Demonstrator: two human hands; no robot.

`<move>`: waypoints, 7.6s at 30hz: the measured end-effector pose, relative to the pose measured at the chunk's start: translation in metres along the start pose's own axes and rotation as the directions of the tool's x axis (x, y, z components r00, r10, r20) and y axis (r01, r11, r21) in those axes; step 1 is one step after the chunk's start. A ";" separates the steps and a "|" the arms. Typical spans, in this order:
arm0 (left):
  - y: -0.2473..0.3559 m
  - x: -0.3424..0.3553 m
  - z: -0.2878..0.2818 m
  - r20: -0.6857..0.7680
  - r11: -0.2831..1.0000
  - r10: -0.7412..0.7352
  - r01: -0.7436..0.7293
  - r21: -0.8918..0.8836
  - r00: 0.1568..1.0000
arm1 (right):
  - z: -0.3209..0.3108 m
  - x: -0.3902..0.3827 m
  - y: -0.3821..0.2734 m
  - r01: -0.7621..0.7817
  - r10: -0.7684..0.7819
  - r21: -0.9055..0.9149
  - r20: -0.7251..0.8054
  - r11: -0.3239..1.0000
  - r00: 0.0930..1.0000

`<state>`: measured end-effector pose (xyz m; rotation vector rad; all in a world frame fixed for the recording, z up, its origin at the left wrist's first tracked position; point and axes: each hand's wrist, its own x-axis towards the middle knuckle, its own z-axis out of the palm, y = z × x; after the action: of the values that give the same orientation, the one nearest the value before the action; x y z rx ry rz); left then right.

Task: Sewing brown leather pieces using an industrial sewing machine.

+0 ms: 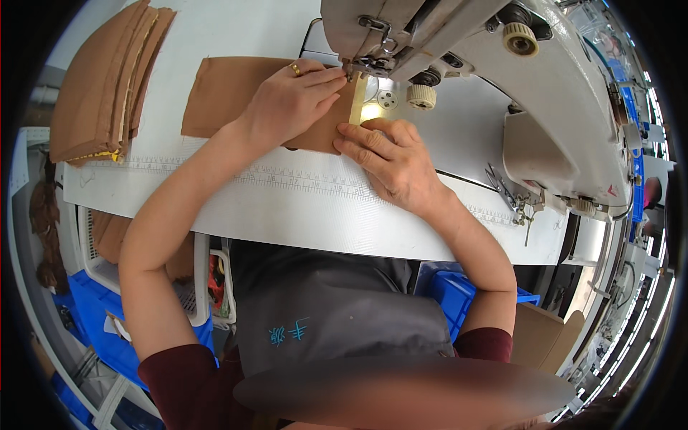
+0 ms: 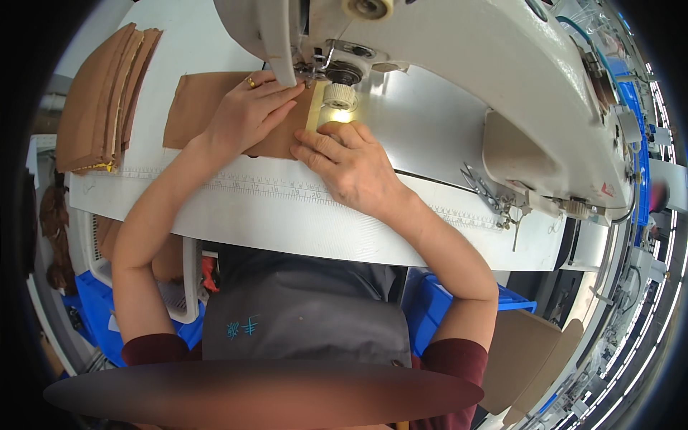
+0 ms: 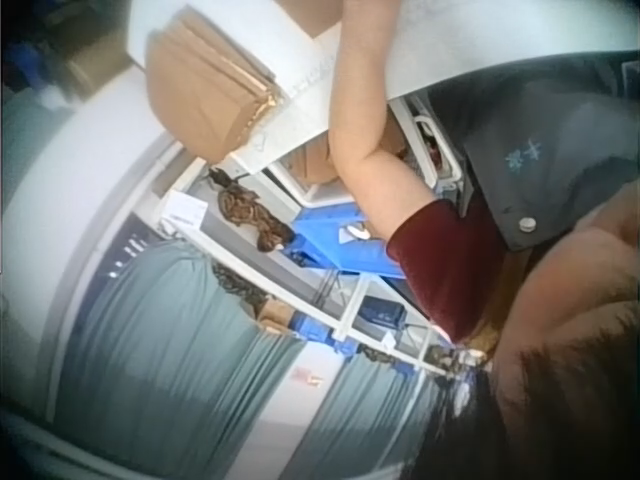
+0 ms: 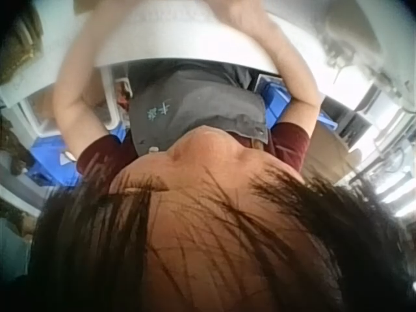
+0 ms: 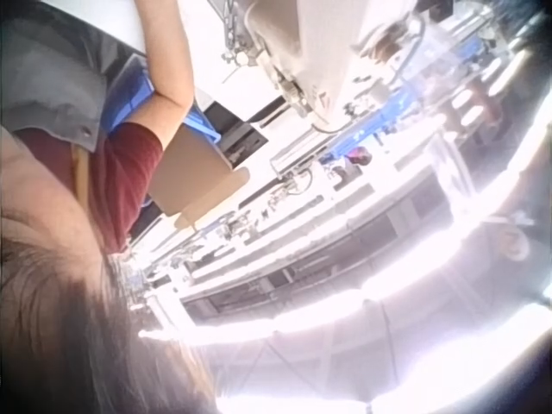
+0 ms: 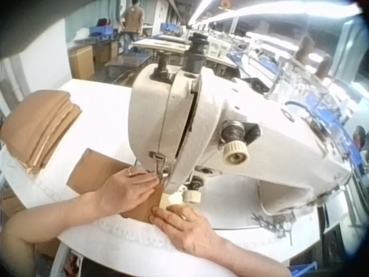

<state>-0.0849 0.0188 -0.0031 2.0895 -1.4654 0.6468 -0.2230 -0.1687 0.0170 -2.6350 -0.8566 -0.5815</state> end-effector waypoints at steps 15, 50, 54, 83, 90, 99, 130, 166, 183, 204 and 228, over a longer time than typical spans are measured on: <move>-0.046 0.037 0.019 0.114 0.992 -0.124 0.126 -0.007 0.986 | 0.006 0.016 0.022 -0.230 0.233 -0.105 0.014 0.968 0.972; -0.045 0.043 0.018 0.099 0.964 -0.218 0.230 -0.136 0.971 | 0.008 0.025 0.033 -0.230 0.225 -0.052 -0.082 0.972 0.971; -0.046 0.041 0.017 0.051 0.985 -0.136 0.140 -0.100 0.989 | 0.006 0.026 0.030 -0.296 0.295 -0.018 -0.039 0.955 0.955; -0.010 -0.003 -0.006 0.089 0.989 -0.021 0.033 -0.145 0.996 | -0.445 -0.312 0.273 -0.865 0.925 0.501 -0.346 0.037 -0.161; -0.011 0.001 -0.009 0.101 0.992 -0.025 0.037 -0.124 0.995 | -0.373 -0.289 0.246 -0.581 0.784 0.704 -0.597 0.408 -0.172; -0.010 0.008 -0.013 0.110 0.979 -0.021 0.043 -0.201 0.994 | -0.319 -0.297 0.147 -0.808 0.524 0.396 -0.842 0.436 -0.129; -0.011 -0.116 -0.134 -0.092 0.614 -0.785 0.789 0.006 0.612 | -0.048 -0.088 -0.001 -0.536 0.535 0.065 -0.230 0.842 0.813; 0.041 -0.483 -0.183 -0.073 -0.506 -0.709 0.579 -0.640 -0.701 | -0.097 -0.189 0.027 -0.728 0.667 -0.209 -0.296 0.653 0.683; -0.152 -0.064 -0.288 0.444 0.765 -0.637 0.447 0.463 0.630 | -0.097 -0.198 0.030 -0.780 0.702 -0.235 -0.343 0.580 0.624; 0.078 -0.084 -0.096 0.465 0.800 -0.345 0.515 -0.309 0.815 | -0.048 -0.081 -0.045 -0.313 0.316 0.078 -0.027 0.947 0.949; 0.081 -0.049 -0.126 0.102 0.985 -0.137 0.124 0.123 0.985 | 0.007 0.000 -0.022 -0.051 0.046 -0.036 -0.117 0.998 0.992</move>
<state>-0.1882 0.1109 0.0715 2.3219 -1.3632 0.5871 -0.2343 -0.1491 0.0148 -2.6190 -0.7522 -0.7377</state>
